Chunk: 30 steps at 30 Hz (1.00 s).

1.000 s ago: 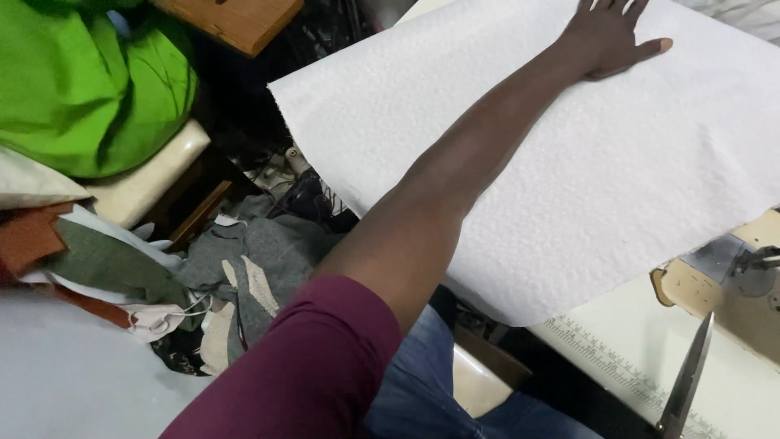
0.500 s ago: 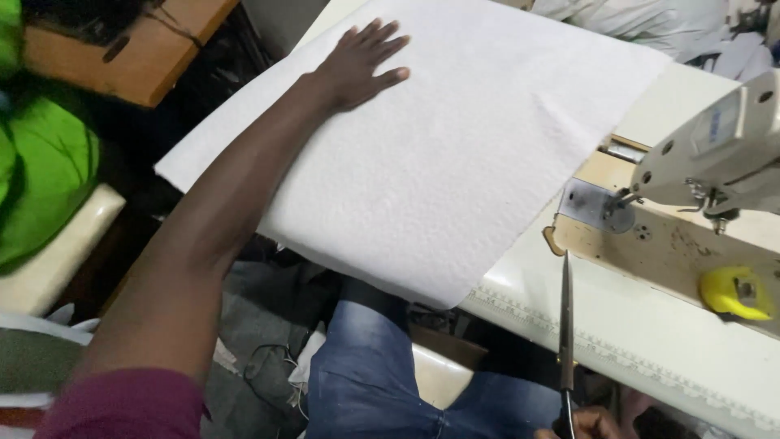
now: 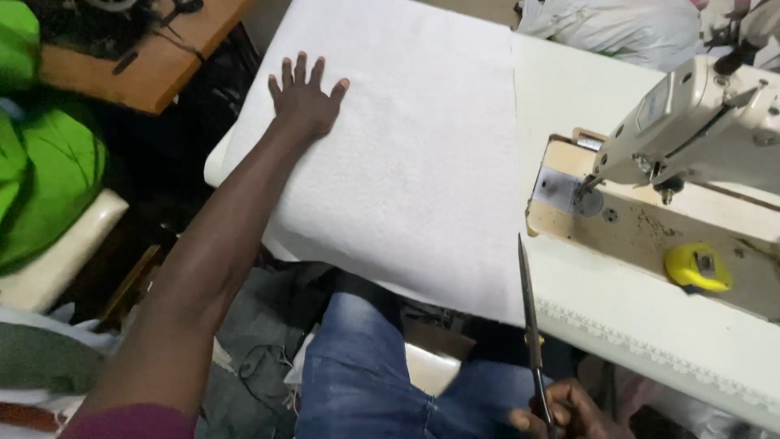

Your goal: Measuring a piece of white fabric with a tape measure and cutting it to size using large scissors on a sewing table.

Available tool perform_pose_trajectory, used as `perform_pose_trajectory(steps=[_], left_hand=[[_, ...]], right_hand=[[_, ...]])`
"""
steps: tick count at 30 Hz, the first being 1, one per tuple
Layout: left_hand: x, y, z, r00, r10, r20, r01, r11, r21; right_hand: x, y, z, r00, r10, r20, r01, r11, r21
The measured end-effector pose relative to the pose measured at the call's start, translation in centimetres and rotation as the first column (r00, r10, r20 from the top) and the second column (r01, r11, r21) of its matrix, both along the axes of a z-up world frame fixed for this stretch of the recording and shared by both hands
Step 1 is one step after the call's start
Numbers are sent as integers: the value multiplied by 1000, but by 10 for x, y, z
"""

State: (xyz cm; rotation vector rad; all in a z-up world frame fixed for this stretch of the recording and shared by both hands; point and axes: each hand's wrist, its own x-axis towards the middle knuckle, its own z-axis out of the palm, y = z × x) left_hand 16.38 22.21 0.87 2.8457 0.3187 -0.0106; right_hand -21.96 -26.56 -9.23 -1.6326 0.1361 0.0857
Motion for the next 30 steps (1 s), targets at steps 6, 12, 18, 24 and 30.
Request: perform_pose_trajectory(steps=[6, 12, 18, 24, 30], left_hand=[[-25, -10, 17, 972, 204, -115, -194, 977, 87], [-18, 5, 6, 908, 397, -133, -336, 880, 337], [-71, -13, 23, 742, -629, 231, 613, 776, 146], [-86, -23, 31, 807, -585, 85, 590, 805, -62], [-52, 10, 10, 875, -473, 104, 479, 876, -46]], right_hand=[[1, 5, 52, 948, 157, -277, -219, 953, -209], [-24, 22, 58, 963, -172, -206, 168, 985, -38], [-32, -30, -12, 988, -132, -79, 116, 976, -183], [-13, 19, 46, 917, -330, -225, 279, 932, -230], [-5, 33, 60, 934, -237, -266, 199, 967, -161]])
